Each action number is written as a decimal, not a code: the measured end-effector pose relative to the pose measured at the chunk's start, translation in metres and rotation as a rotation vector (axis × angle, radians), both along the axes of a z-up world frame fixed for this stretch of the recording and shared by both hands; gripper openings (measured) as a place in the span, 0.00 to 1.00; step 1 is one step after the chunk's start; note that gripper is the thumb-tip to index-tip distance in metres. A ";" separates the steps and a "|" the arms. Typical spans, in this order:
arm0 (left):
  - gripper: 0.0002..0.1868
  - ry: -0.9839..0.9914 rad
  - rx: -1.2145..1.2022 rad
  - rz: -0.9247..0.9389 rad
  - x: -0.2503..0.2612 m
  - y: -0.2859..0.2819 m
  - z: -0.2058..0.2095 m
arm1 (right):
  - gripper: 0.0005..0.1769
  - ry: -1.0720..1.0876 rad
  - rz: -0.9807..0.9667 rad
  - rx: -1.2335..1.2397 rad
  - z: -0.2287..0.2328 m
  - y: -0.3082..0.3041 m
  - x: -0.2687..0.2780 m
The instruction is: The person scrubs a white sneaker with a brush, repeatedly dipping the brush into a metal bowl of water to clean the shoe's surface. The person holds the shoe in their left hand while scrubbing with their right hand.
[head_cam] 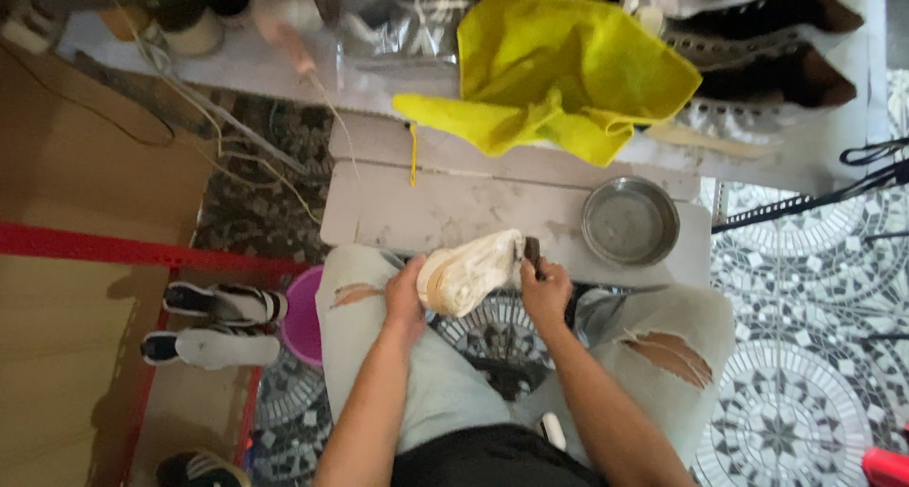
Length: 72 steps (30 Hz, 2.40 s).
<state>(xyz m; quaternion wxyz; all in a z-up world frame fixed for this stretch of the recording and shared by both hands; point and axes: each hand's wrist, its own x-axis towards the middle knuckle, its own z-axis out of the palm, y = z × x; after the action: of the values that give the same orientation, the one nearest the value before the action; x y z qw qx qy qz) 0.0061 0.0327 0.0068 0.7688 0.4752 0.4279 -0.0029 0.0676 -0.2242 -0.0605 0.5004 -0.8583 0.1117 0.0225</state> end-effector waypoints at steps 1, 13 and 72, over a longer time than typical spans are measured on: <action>0.23 0.008 -0.021 0.030 0.004 -0.002 0.007 | 0.10 -0.025 0.044 0.107 0.013 0.006 -0.002; 0.19 0.006 -0.070 0.057 0.007 0.003 0.017 | 0.11 -0.308 0.304 -0.014 0.005 0.009 0.002; 0.19 0.050 -0.051 0.063 0.004 -0.008 -0.004 | 0.13 -0.386 0.438 0.028 0.053 0.029 -0.004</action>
<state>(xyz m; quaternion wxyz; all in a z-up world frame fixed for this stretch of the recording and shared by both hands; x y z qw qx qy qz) 0.0103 0.0242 0.0025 0.7694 0.4413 0.4617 -0.0014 0.0633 -0.1951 -0.0079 0.5074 -0.8434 -0.1736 -0.0322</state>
